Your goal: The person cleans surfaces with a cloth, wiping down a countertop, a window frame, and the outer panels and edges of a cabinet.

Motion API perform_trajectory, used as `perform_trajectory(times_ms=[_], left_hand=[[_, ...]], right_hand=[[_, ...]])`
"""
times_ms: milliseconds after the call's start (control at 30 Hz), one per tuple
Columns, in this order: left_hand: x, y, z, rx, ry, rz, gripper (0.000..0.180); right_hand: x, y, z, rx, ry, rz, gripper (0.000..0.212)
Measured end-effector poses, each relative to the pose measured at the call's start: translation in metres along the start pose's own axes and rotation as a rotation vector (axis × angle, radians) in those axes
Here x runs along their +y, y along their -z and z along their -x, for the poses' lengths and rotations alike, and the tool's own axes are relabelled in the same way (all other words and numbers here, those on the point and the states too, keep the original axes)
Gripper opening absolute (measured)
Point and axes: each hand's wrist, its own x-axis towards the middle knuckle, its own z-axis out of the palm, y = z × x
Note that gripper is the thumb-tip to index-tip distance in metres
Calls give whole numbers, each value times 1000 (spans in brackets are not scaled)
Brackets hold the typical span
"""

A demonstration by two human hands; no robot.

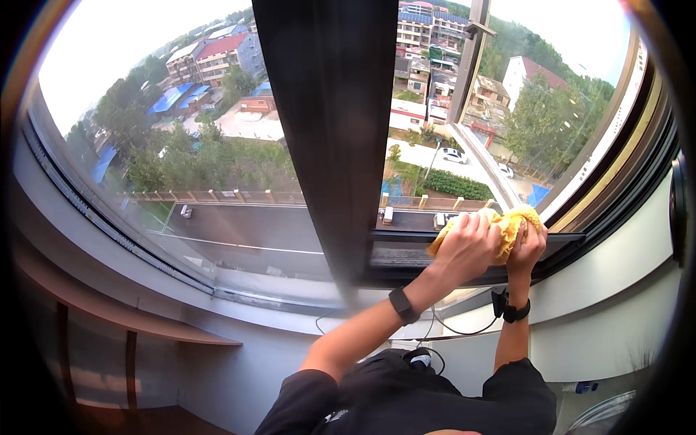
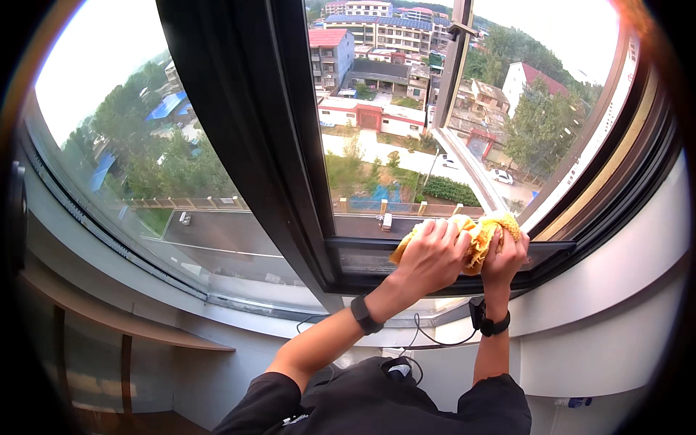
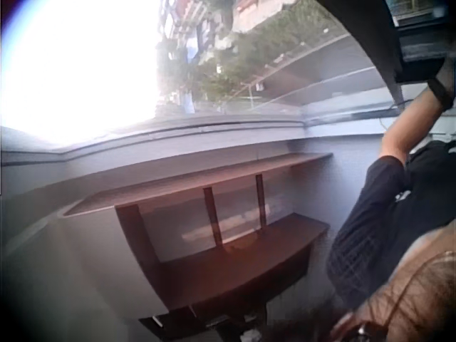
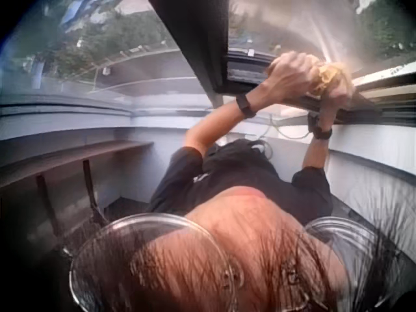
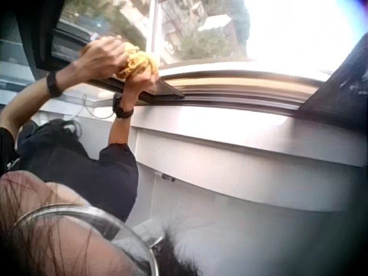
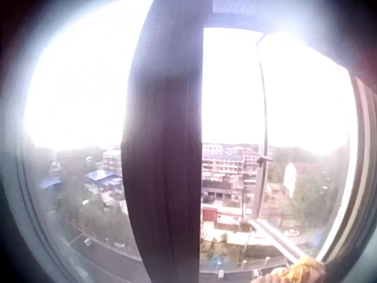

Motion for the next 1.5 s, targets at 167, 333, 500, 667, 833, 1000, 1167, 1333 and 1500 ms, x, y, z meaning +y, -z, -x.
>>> perform_trajectory(times_ms=[167, 333, 500, 667, 833, 1000, 1167, 1333, 1500], left_hand=[[-18, 27, 10, 82, 43, -13, 19], [-52, 63, 36, 113, 63, -38, 24], [-45, 72, 36, 14, 110, -51, 24], [-19, 44, 16, -124, 33, -126, 29], [39, -12, -30, -139, -75, -93, 39], [84, -56, -61, -127, -144, -118, 53], [75, -61, -56, -36, -197, -162, 34], [46, -33, -35, -67, -118, -131, 26], [12, 6, -8, -51, -89, -14, 29]], right_hand=[[-43, 1, -12, -17, 31, -82, 21], [-106, -12, -9, 20, 71, -191, 15], [-81, -15, 3, 94, 46, -190, 16], [-9, 4, 5, 164, -35, -113, 23], [69, 15, 2, 187, 48, -109, 21], [133, 17, 14, 262, 168, 37, 24], [123, 14, 10, 242, -29, -84, 22], [111, 19, -2, 193, -4, -97, 35], [54, 12, -8, 55, 78, -143, 37]])
